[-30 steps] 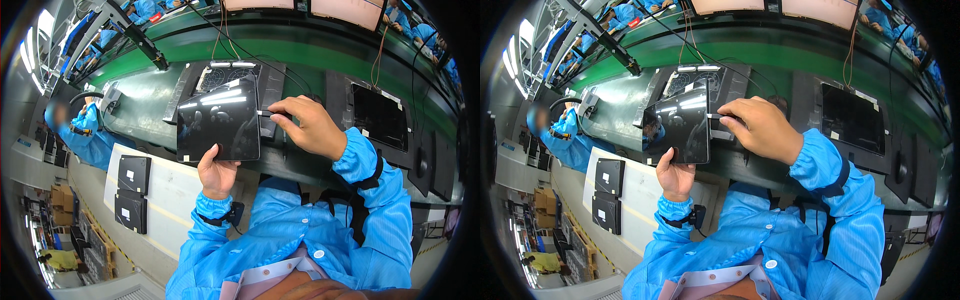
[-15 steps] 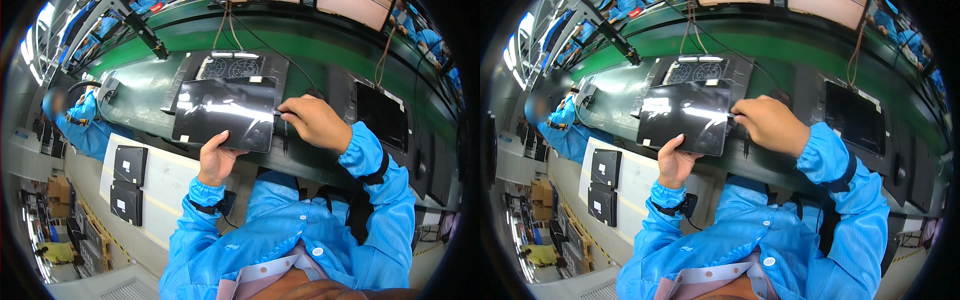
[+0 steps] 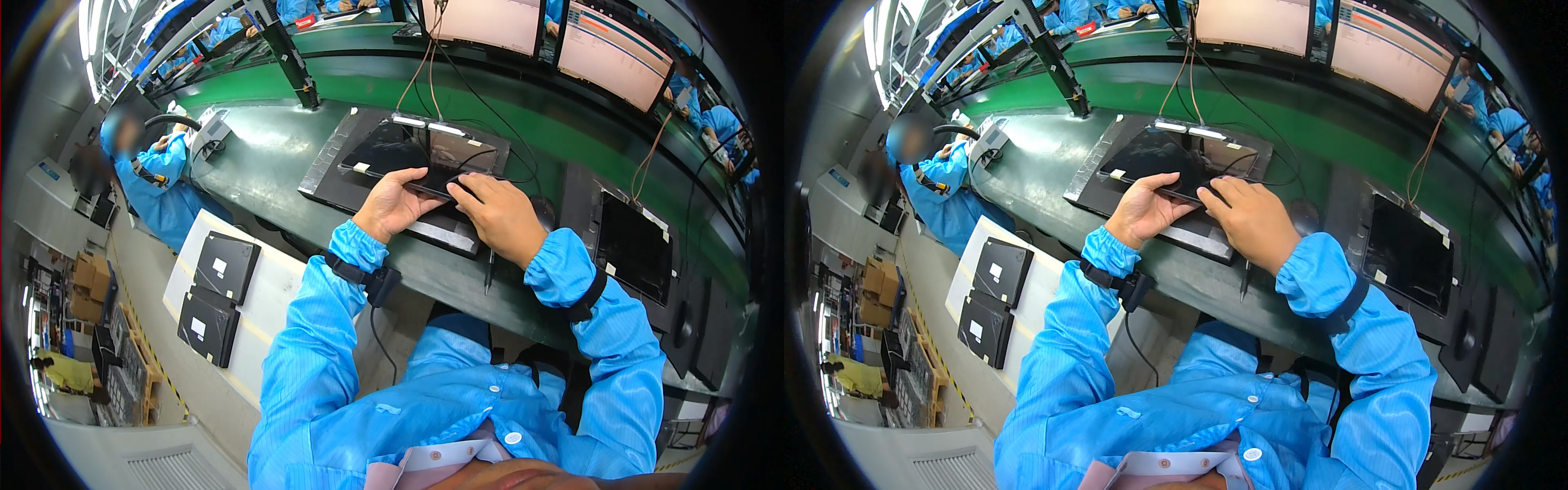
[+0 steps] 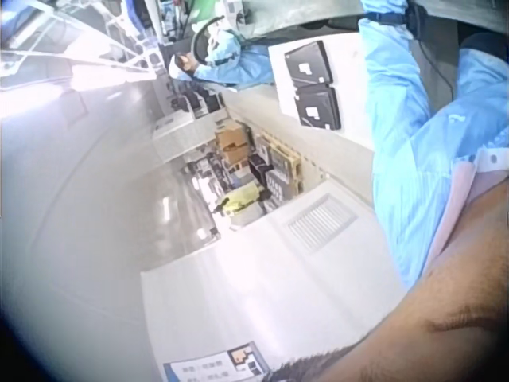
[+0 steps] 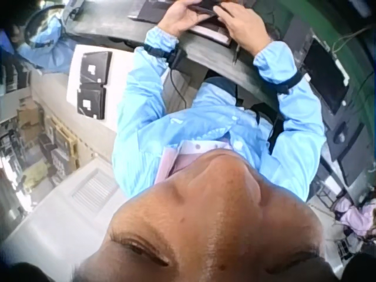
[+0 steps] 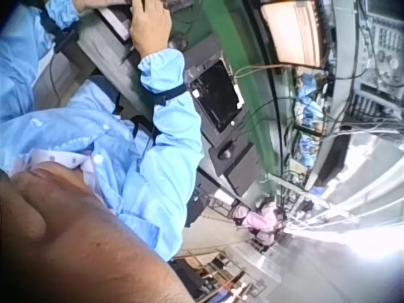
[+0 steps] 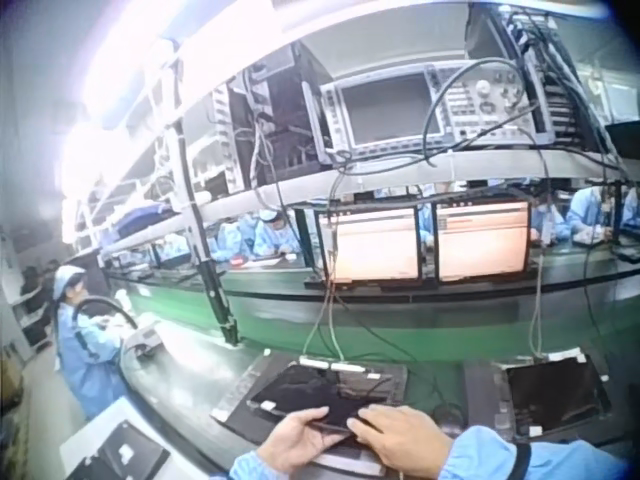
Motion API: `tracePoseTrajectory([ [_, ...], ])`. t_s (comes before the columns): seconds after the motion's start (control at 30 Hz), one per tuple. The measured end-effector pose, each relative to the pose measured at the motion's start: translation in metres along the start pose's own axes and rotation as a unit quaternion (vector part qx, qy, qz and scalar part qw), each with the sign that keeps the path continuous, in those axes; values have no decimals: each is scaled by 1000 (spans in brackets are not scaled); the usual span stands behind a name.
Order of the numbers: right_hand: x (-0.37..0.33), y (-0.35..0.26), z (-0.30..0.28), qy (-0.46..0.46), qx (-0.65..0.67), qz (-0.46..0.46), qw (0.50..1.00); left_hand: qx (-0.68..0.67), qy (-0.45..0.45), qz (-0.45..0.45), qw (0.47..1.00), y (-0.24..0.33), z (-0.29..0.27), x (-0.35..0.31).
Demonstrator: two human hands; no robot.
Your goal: The recorder performs assembly and quality control tasks on tablet devices on a production line, including applying films and checking screens.
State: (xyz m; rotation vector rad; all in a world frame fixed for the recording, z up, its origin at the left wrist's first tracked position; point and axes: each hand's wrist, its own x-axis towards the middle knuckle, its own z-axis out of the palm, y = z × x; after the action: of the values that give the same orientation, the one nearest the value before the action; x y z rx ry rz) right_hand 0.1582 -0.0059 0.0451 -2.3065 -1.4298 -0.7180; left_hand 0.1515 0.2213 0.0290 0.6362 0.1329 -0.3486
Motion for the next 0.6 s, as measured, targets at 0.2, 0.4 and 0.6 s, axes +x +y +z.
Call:
tracePoseTrajectory([
  [0.2, -10, -3, 13, -10, -49, 17, 999, -26, 68, -9, 997, -18, 17, -41],
  [0.4, -11, -3, 9, -52, 63, 38, 996, 551, 136, 175, 804, -2, -34, -61],
  [0.6, -13, -14, 11, -33, 4, 136, 990, 789, 196, 247, 528, 65, -71, -27],
])
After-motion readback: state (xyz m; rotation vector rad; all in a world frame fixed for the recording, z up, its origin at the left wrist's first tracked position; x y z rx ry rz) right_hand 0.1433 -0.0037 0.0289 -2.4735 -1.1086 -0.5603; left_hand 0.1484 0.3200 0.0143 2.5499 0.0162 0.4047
